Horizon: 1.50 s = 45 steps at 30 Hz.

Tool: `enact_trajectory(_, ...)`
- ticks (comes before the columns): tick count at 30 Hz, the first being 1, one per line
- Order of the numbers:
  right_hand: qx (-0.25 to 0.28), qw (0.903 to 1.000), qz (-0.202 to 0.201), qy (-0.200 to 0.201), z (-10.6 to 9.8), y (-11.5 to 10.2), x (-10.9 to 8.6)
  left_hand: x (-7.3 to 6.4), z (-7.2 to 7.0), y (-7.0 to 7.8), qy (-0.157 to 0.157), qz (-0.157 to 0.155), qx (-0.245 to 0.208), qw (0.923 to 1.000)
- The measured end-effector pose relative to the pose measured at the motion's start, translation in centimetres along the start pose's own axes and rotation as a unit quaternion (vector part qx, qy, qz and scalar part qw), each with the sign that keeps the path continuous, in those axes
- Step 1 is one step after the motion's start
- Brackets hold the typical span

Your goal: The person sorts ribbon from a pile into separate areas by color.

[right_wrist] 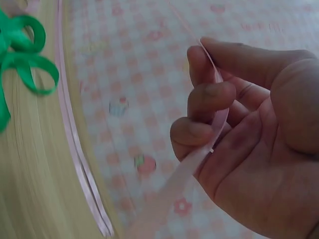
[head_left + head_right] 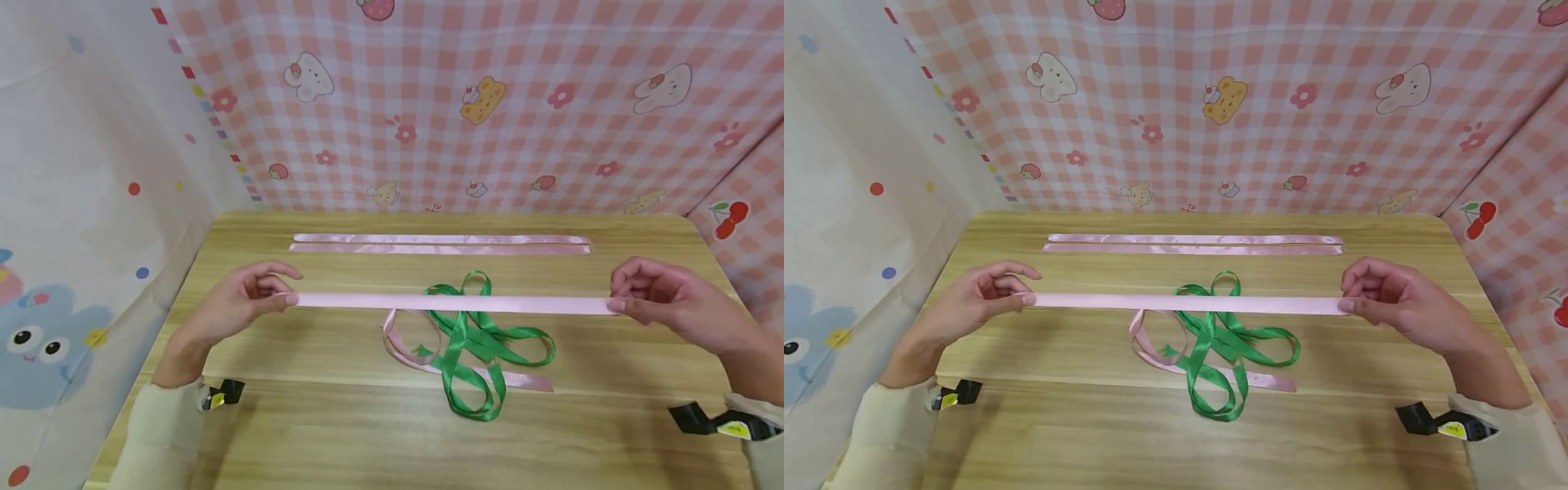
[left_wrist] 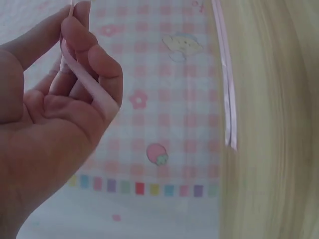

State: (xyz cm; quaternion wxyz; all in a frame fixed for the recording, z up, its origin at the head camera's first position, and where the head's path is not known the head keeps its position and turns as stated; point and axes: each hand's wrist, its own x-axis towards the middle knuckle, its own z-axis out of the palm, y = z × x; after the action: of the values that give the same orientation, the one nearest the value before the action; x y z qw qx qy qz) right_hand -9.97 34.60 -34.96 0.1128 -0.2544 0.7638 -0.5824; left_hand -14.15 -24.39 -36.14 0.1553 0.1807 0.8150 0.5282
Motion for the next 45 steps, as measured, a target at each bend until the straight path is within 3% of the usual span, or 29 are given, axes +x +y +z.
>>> enact_trajectory(5, -0.032, 0.9989, 0.035, 0.004, -1.7, 1.3, -0.9, -0.2, -1.1, -1.2, 0.015, -0.011, -0.005, 0.9998)
enact_trajectory(8, -0.073, 0.9950, 0.065, 0.020, -2.5, 2.2, -1.6, -0.3, -1.7, -1.7, 0.017, -0.013, -0.024, 0.9995)
enact_trajectory(11, -0.089, 0.9915, 0.083, 0.044, -3.3, 3.2, -2.3, -0.2, -2.1, -2.1, 0.033, -0.034, -0.033, 0.9984)
enact_trajectory(15, -0.072, 0.9920, 0.079, 0.067, -4.3, 4.3, -2.8, -0.1, -2.4, -2.6, 0.074, -0.073, -0.038, 0.9939)
enact_trajectory(17, -0.034, 0.9944, 0.070, 0.072, -4.8, 4.9, -3.0, 0.0, -2.5, -2.9, 0.090, -0.083, -0.043, 0.9915)
enact_trajectory(24, 0.022, 0.9901, 0.050, 0.130, -5.6, 6.3, -3.4, 0.1, -3.1, -4.1, 0.098, -0.066, -0.125, 0.9852)
enact_trajectory(32, 0.135, 0.9618, 0.046, 0.233, -4.9, 7.4, -2.4, 1.0, -2.6, -5.3, 0.136, -0.089, -0.149, 0.9754)
enact_trajectory(37, 0.189, 0.9346, 0.074, 0.292, -5.2, 8.8, -0.9, 2.5, -2.5, -6.1, 0.156, -0.120, -0.145, 0.9696)
enact_trajectory(43, 0.194, 0.9012, 0.141, 0.361, -5.4, 9.6, 1.1, 5.0, -2.2, -6.7, 0.200, -0.156, -0.171, 0.9522)
enact_trajectory(45, 0.177, 0.8958, 0.171, 0.370, -5.3, 10.0, 1.7, 5.9, -2.1, -7.1, 0.209, -0.162, -0.191, 0.9452)
